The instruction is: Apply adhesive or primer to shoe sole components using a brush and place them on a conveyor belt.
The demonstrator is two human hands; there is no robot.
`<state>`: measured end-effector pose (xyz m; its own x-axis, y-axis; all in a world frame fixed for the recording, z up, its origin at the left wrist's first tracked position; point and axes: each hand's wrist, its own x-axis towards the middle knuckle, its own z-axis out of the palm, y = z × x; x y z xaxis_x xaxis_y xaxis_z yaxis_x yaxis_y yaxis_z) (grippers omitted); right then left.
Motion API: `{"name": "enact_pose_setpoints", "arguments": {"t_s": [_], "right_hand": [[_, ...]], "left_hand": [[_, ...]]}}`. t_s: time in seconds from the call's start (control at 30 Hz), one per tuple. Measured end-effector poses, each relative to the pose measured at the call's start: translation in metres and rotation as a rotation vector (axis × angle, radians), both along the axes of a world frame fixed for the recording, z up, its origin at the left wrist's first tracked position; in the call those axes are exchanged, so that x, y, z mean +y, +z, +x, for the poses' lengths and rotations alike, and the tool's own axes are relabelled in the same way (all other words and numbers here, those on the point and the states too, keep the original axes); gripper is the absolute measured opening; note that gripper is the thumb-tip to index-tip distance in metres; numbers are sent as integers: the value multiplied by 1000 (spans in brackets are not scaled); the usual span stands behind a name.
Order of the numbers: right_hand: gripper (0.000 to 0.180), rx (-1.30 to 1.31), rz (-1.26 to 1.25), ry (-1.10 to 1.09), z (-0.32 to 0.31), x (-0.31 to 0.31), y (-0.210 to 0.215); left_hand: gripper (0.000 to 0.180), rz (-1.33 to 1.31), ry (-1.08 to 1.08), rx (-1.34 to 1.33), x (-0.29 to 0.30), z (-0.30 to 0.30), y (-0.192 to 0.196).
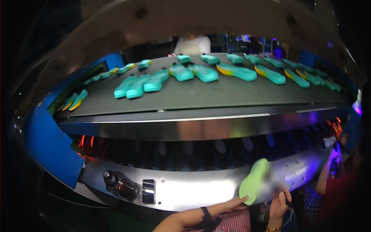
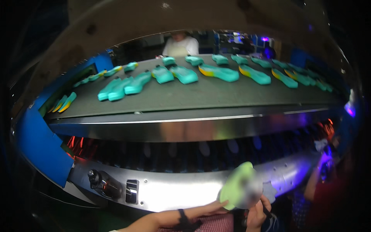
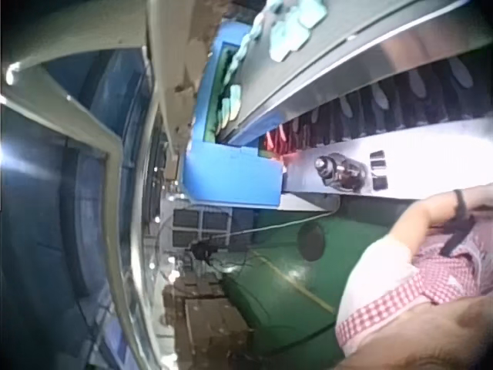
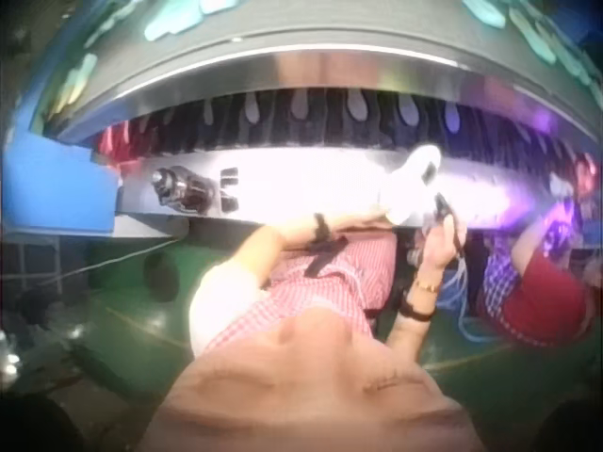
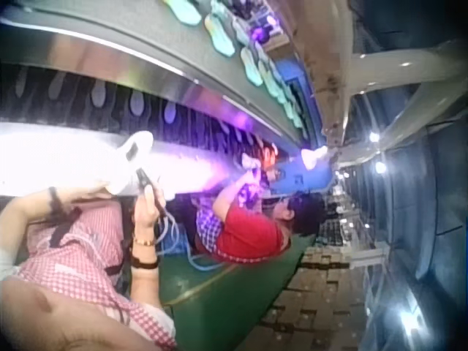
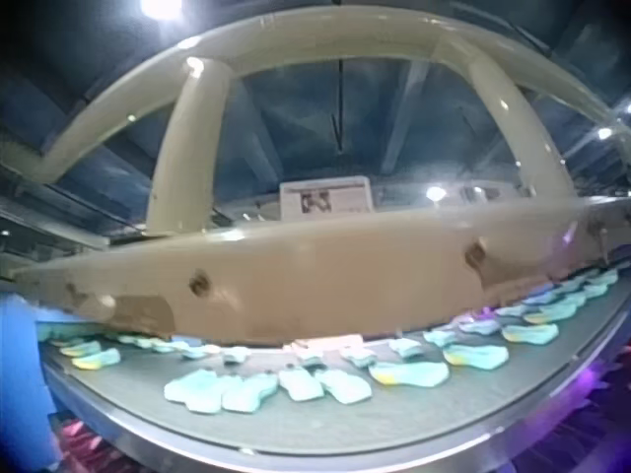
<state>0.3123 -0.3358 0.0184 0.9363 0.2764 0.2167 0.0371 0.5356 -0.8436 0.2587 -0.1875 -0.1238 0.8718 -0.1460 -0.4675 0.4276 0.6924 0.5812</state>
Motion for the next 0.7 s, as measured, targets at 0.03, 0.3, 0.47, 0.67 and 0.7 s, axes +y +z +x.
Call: {"name": "enact_pose_setpoints", "arguments": {"t_s": [0.03, 0.3, 0.47, 0.67, 0.7], "right_hand": [[30, -2, 1, 16, 1, 0, -4], [33, 162, 195, 252, 31, -36, -25], [33, 508, 258, 257, 55, -26, -84], [31, 547, 267, 286, 58, 9, -84], [31, 549, 253, 280, 59, 9, -82]], "left_hand": [[52, 39, -22, -1, -2, 8, 4], [34, 1217, -25, -640, 135, -66, 210], [28, 1881, 612, -500, 251, -86, 342], [55, 2495, 192, 188, 385, -49, 380], [50, 2531, 78, 327, 394, -39, 382]]}}
